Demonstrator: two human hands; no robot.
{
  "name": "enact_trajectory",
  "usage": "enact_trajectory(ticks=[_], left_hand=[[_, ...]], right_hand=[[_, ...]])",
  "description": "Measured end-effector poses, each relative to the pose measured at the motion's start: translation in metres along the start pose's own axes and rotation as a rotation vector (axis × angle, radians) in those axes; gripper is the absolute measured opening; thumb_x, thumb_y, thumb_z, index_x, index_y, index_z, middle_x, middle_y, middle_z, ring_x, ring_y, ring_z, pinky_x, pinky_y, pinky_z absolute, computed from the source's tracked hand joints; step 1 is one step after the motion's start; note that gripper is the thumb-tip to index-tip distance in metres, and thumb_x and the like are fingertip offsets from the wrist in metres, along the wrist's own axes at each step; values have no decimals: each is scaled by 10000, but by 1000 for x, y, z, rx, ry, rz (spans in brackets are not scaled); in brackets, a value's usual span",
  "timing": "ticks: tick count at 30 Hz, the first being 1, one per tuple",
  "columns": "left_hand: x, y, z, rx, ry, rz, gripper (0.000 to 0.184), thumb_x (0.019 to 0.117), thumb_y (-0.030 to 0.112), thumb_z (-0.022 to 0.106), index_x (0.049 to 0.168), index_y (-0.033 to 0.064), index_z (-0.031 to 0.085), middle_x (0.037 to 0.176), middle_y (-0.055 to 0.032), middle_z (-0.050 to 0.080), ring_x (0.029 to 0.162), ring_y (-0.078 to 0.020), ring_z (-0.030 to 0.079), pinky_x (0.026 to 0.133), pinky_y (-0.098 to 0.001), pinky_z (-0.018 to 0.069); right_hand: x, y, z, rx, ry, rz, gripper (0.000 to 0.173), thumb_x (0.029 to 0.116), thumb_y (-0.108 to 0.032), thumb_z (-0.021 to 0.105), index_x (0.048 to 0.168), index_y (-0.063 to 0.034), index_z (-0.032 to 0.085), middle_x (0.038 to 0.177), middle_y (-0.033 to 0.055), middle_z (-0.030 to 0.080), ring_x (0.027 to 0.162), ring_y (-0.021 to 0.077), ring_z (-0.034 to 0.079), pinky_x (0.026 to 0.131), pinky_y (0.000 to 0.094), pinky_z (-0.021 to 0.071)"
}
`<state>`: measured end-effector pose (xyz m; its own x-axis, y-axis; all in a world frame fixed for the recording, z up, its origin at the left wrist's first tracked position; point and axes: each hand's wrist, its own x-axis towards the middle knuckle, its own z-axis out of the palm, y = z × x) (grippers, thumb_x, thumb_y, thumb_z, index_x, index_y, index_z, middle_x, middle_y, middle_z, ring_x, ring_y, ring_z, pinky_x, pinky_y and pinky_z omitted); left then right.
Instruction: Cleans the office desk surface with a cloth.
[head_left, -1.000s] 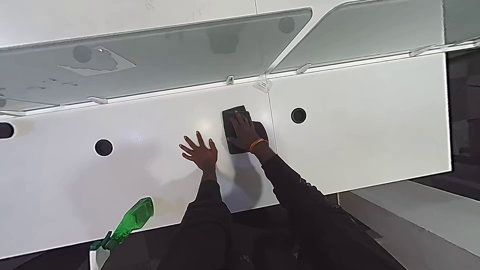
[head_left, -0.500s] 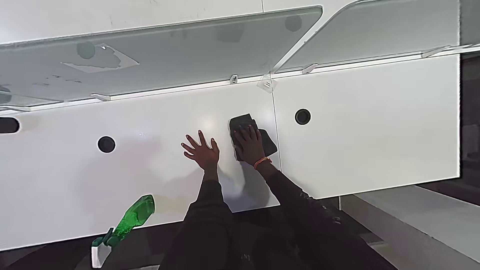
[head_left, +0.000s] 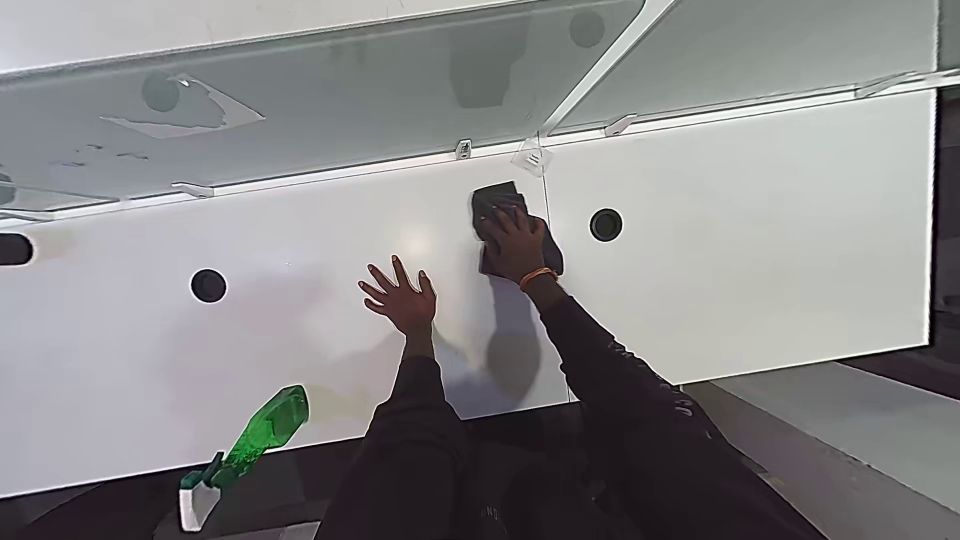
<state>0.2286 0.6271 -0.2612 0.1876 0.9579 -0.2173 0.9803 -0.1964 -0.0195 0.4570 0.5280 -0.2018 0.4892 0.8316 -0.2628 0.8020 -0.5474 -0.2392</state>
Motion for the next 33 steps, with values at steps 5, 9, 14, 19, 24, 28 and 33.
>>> enact_trajectory(ticks=[5,9,14,19,24,28,33], left_hand=[[0,0,-2,4,-16,-6,756,945,723,276,1621,384,292,1696,-230,165,1532,-542,132,1128,-782,157],[0,1,-4,-1,-5,-1,755,949,714,275,1619,368,308,1694,-228,175,1527,-549,144,1127,-783,160],[0,1,-2,-6,11,7,750,957,710,273,1619,360,312,1693,-227,180,1529,-545,144,1133,-777,166],[-1,0,-3,-9,0,3,745,953,688,288,1620,358,307,1694,-228,172,1527,-546,147,1128,-778,166],[-1,1,-7,4,-5,1,751,951,708,290,1616,360,318,1695,-216,185,1532,-537,146,1131,-777,165],[0,1,-7,10,-5,1,750,946,710,288,1610,366,333,1691,-223,192,1527,-544,150,1128,-777,168],[1,1,-5,1,-10,-2,750,946,721,284,1608,372,336,1692,-223,187,1529,-542,149,1131,-777,166]], right_hand=[[-14,50,3,15,79,198,521,1050,-438,464,1550,-290,470,1687,-21,315,1558,413,208,1059,796,281],[-9,21,10,49,152,392,503,1032,-356,465,1531,-301,482,1679,-13,328,1512,446,285,934,765,403],[-20,-54,26,67,-54,173,555,968,-227,563,1508,-345,514,1620,51,417,1467,459,340,970,755,387],[-53,-99,33,68,-394,-146,634,969,-50,458,1510,-380,492,1650,-46,383,1532,392,276,1094,739,287],[-28,-44,17,67,-277,-75,544,946,-156,585,1447,-368,577,1616,-36,437,1499,397,329,1044,716,354],[14,-6,-14,57,-71,110,594,880,-97,729,1442,-235,597,1605,78,439,1431,507,372,902,755,439],[77,-28,-5,31,-80,252,701,905,-79,604,1548,-323,470,1650,93,368,1410,530,381,906,765,421]])
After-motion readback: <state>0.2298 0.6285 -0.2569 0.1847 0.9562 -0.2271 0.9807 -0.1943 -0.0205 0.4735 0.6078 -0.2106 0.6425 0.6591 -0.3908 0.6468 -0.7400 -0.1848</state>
